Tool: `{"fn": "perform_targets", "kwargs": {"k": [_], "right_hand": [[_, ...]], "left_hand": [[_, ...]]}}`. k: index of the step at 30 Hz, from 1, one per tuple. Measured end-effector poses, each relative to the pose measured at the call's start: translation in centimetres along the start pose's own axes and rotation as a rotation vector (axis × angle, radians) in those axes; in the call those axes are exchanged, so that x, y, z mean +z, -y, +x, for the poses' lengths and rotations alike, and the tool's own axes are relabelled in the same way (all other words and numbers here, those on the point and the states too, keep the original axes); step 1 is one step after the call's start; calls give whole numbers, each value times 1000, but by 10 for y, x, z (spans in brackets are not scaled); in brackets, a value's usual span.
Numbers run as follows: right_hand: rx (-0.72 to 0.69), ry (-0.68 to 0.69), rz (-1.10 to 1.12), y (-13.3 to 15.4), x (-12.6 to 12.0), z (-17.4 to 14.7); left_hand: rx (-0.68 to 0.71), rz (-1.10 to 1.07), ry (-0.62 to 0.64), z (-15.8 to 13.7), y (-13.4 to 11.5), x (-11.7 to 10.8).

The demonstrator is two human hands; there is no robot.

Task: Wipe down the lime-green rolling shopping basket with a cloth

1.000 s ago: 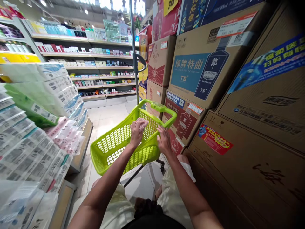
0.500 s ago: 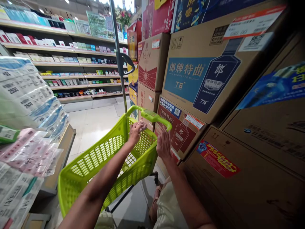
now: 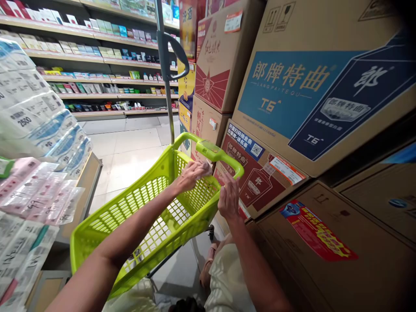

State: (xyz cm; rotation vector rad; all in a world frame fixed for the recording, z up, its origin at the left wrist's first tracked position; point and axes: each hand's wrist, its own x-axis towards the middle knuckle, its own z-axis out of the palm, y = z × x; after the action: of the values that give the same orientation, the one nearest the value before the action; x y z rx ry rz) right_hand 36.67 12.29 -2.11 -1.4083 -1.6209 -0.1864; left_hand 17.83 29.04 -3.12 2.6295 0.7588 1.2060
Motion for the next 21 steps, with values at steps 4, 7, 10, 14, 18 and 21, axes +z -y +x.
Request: {"fn": "perform_targets", "kwargs": {"k": [4, 7, 10, 14, 18, 21], "right_hand": [[-20, -6, 13, -2, 3, -2], [-25, -30, 23, -2, 5, -3], [-21, -52, 30, -1, 7, -3], [-20, -37, 45, -1, 8, -6], [-20, -28, 44, -4, 8, -10], [-28, -16, 37, -4, 8, -12]], "left_hand": [[-373, 56, -207, -4, 29, -9], [-467, 27, -319, -26, 34, 9], [-498, -19, -396, -47, 31, 32], [-649, 1, -625, -41, 41, 38], [-707, -35, -677, -31, 48, 38], [-704, -45, -617, -45, 42, 48]]}}
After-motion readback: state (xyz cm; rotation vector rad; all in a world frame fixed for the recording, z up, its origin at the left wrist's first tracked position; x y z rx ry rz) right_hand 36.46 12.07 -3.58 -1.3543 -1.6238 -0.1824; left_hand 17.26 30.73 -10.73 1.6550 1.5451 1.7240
